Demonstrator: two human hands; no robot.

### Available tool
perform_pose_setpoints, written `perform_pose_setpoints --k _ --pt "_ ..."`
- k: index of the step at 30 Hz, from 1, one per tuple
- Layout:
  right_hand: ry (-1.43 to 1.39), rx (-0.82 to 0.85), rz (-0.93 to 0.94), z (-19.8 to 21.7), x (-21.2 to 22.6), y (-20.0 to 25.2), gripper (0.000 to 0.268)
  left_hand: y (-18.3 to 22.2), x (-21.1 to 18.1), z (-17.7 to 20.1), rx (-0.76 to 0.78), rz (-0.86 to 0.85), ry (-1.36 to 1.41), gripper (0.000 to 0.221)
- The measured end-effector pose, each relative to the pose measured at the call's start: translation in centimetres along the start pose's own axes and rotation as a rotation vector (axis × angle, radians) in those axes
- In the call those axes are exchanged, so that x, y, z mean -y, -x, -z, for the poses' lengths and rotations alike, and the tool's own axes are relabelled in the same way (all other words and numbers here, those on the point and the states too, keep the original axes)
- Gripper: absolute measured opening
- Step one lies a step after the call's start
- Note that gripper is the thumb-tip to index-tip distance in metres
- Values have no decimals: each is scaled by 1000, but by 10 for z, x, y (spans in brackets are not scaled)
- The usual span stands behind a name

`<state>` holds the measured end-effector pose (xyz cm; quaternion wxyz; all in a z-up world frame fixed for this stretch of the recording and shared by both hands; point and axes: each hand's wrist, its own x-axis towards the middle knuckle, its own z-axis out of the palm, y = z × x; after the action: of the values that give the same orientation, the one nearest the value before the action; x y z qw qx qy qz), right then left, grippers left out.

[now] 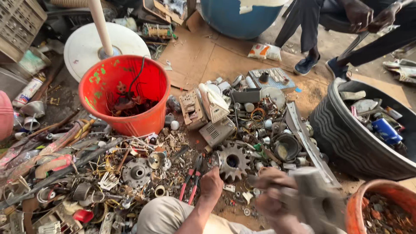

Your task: The person sits on the ground and uses a hammer and pliers to dismantle a metal gear-like component. They repeatedly strike the object to break it apart and use pliers to pull off smaller pieces, discarding them into a nearby red bucket.

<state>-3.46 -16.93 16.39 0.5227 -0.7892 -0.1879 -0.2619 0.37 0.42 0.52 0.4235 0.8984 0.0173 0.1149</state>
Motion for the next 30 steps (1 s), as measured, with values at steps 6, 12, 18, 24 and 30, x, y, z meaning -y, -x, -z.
perform_pose_setpoints --k 6,12,18,24,30 --pt "627 635 -793 -33 -19 -13 22 -10 -6 18 -41 -96 -53 12" --pt "267 243 -601 31 -9 -10 21 5 2 6 -96 -54 -17 11" --pt "3 67 174 -14 -71 27 15 -2 2 3 15 21 -6 8" --pt "571 497 -789 -8 -3 -22 28 -12 -7 17 11 14 -22 9" --pt "147 105 -424 16 49 -44 21 2 -7 10 -43 127 44 8"
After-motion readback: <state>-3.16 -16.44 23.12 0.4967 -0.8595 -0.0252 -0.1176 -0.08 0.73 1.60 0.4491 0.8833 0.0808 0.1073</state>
